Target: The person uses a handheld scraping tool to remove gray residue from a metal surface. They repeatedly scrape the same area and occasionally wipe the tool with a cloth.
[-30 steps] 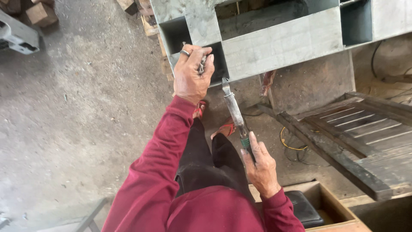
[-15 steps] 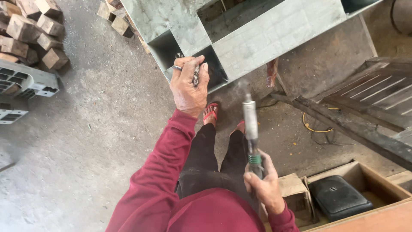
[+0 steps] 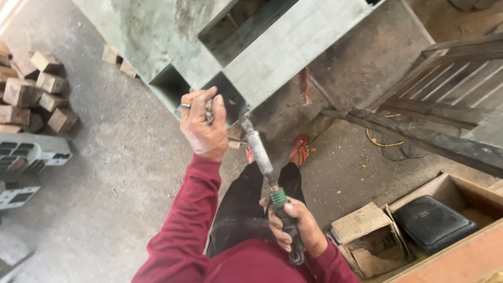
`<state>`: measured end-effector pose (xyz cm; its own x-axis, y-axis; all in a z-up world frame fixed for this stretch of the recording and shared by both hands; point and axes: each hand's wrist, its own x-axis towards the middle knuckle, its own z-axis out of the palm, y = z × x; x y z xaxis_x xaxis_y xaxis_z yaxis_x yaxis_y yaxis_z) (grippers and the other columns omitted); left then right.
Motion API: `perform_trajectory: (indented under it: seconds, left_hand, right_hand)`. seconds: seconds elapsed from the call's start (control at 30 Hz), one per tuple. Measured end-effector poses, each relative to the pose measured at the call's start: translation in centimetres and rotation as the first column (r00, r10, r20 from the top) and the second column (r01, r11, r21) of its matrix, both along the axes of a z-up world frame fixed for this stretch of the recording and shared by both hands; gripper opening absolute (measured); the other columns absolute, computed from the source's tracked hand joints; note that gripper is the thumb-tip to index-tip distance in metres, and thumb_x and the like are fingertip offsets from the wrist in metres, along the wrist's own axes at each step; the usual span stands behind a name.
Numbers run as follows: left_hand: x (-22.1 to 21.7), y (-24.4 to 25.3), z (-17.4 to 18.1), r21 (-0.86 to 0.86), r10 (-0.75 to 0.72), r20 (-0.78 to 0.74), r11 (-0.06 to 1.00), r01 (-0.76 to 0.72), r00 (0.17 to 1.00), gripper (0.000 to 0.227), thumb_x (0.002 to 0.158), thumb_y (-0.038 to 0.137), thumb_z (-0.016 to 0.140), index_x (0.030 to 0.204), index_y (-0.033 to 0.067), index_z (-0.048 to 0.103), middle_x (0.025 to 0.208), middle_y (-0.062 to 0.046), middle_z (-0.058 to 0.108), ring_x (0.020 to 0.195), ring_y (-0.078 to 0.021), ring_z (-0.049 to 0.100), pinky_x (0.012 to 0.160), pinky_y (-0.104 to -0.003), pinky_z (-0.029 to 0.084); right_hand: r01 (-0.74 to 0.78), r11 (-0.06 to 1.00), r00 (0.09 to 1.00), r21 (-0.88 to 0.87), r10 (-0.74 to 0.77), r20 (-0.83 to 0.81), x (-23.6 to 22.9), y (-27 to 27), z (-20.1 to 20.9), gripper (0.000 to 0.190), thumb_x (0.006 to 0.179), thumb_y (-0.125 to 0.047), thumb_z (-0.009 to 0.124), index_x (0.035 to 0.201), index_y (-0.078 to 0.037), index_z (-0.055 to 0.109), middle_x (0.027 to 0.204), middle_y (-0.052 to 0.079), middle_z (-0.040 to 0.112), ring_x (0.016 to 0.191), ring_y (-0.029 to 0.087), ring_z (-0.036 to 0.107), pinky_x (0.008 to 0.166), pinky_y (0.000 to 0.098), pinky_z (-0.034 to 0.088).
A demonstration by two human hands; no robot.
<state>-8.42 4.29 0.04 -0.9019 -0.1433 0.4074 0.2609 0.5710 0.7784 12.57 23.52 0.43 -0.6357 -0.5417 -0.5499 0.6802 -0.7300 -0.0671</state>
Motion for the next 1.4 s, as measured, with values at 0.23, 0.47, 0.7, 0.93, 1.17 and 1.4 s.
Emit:
perform_trajectory:
  seconds: [0.23, 0.47, 0.7, 0.93, 1.17, 1.4]
  left_hand:
    - [0.1, -0.1, -0.2, 0.025, 0.007, 0.037, 1.000, -0.008, 0.999, 0.016, 0.100, 0.001, 0.071, 0.116, 0.0002, 0.071, 0.110, -0.010, 0.062, 0.095, -0.0185, 0.064, 0.080, -0.031, 0.057]
    - [0.4, -0.1, 0.0, 0.100, 0.014, 0.100, 0.995, -0.024, 0.995, 0.015, 0.100, 0.000, 0.070, 0.115, 0.0011, 0.071, 0.111, -0.009, 0.062, 0.090, -0.0156, 0.064, 0.075, -0.029, 0.057]
    - [0.2, 0.1, -0.3, 0.055, 0.036, 0.047, 0.998, -0.038, 0.998, 0.018, 0.099, 0.002, 0.073, 0.117, 0.0041, 0.071, 0.110, -0.008, 0.063, 0.094, -0.0180, 0.065, 0.082, -0.031, 0.057]
    - [0.1, 0.1, -0.4, 0.043, 0.068, 0.047, 0.997, -0.070, 0.997, 0.018, 0.100, 0.006, 0.074, 0.118, 0.0048, 0.071, 0.111, -0.007, 0.063, 0.099, -0.0189, 0.065, 0.088, -0.032, 0.056]
    - [0.4, -0.1, -0.9, 0.033, 0.086, -0.050, 0.996, -0.085, 0.995, 0.028, 0.110, 0.015, 0.068, 0.136, 0.0048, 0.062, 0.130, -0.009, 0.055, 0.119, -0.0198, 0.059, 0.098, -0.031, 0.052]
    - [0.5, -0.2, -2.3, 0.163, 0.142, -0.067, 0.978, -0.129, 0.988, 0.028, 0.113, 0.024, 0.061, 0.133, 0.0050, 0.062, 0.129, -0.008, 0.052, 0.116, -0.0166, 0.055, 0.096, -0.029, 0.052]
  right_hand:
    - [0.025, 0.999, 0.999, -0.030, -0.025, 0.022, -0.2, 0.2, -0.9, 0.066, 0.094, -0.036, 0.062, 0.137, 0.012, 0.046, 0.076, 0.009, 0.051, 0.044, 0.014, 0.049, 0.033, 0.0289, 0.042]
    - [0.012, 0.999, 1.000, -0.031, -0.011, 0.027, 0.1, 0.4, -0.6, 0.067, 0.093, -0.036, 0.063, 0.138, 0.011, 0.045, 0.078, 0.008, 0.052, 0.045, 0.014, 0.048, 0.034, 0.0295, 0.042]
    - [0.015, 1.000, 1.000, -0.012, -0.015, 0.003, -0.7, 0.6, -0.7, 0.068, 0.093, -0.036, 0.064, 0.137, 0.012, 0.045, 0.075, 0.009, 0.051, 0.043, 0.015, 0.049, 0.033, 0.0299, 0.042]
    - [0.022, 1.000, 1.000, 0.011, -0.022, 0.022, -0.9, 0.4, -0.7, 0.070, 0.092, -0.036, 0.065, 0.137, 0.014, 0.043, 0.076, 0.009, 0.051, 0.043, 0.014, 0.049, 0.032, 0.0295, 0.042]
    - [0.054, 0.997, 0.998, -0.056, -0.052, 0.047, -0.9, 0.2, -0.6, 0.070, 0.092, -0.038, 0.065, 0.137, 0.012, 0.043, 0.075, 0.008, 0.050, 0.043, 0.014, 0.048, 0.031, 0.0303, 0.042]
    - [0.021, 0.583, 0.920, 0.812, 0.307, -0.245, -1.8, 1.5, 2.6, 0.064, 0.091, -0.025, 0.069, 0.144, 0.006, 0.050, 0.089, 0.007, 0.064, 0.053, 0.013, 0.055, 0.045, 0.0289, 0.047]
